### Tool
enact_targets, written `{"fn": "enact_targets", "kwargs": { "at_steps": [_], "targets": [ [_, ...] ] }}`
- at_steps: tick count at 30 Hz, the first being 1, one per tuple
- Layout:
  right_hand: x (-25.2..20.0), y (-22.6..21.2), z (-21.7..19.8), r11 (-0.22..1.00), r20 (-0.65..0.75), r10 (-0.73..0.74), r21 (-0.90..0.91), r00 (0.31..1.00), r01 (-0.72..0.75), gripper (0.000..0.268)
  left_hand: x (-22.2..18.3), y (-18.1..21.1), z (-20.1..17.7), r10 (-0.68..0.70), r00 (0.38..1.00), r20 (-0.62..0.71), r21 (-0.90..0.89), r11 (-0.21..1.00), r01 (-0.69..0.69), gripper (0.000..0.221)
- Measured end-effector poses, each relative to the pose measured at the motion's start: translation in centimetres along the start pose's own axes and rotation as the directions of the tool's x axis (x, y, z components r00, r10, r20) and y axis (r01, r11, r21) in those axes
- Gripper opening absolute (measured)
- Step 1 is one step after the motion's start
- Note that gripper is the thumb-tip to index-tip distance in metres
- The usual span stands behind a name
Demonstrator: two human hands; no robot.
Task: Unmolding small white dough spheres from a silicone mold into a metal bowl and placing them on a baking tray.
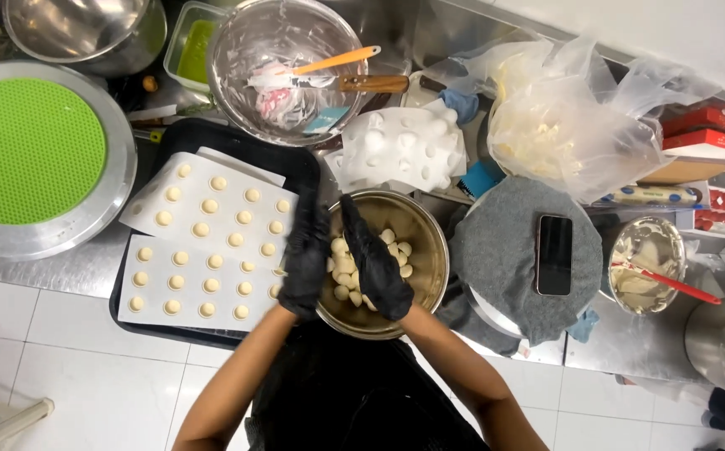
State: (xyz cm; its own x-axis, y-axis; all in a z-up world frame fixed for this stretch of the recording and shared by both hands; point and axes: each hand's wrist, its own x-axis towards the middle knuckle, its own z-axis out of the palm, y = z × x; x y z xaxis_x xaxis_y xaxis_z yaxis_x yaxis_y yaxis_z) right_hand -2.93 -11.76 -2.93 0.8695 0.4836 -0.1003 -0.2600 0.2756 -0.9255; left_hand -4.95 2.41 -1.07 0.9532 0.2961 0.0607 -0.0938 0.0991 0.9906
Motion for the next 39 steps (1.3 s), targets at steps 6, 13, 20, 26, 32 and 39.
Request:
{"fn": "enact_targets", "kwargs": {
  "at_steps": [6, 13, 20, 26, 32, 39],
  "targets": [
    [-5.9, 3.7, -3.3, 0.892, -0.271, -0.146, -0.451, 0.951, 0.009, 0.056, 2.5, -11.1, -18.0, 0.494, 0.603, -0.626, 0.632, 0.775, 0.02, 0.083],
    [-9.1, 5.0, -5.5, 0.796, -0.242, -0.175, -0.606, 0.954, -0.008, 0.06, 3.5, -11.8, -23.7, -0.487, 0.615, -0.621, -0.563, 0.822, 0.083, 0.038],
    [-9.2, 5.6, -4.8, 0.771, -0.229, -0.205, -0.636, 0.952, 0.013, 0.061, 2.9, -11.2, -23.7, -0.593, 0.673, -0.442, -0.754, 0.652, 0.08, 0.031],
    [-8.5, 4.2, -3.9, 0.778, -0.187, -0.195, -0.627, 0.963, 0.036, 0.051, 1.2, -5.3, -19.3, -0.39, 0.835, -0.388, -0.749, 0.662, -0.039, 0.033],
    [-5.2, -3.2, -2.8, 0.867, -0.13, -0.183, -0.489, 0.974, 0.098, 0.038, -0.6, -0.2, -15.3, -0.253, 0.945, -0.207, -0.323, 0.93, 0.178, 0.035],
    [-2.1, -13.3, 1.8, 0.489, 0.199, -0.441, -0.764, 0.875, 0.421, 0.039, 1.1, 6.5, -8.6, -0.032, 0.86, 0.509, -0.006, 0.999, 0.041, 0.03]
  ]
}}
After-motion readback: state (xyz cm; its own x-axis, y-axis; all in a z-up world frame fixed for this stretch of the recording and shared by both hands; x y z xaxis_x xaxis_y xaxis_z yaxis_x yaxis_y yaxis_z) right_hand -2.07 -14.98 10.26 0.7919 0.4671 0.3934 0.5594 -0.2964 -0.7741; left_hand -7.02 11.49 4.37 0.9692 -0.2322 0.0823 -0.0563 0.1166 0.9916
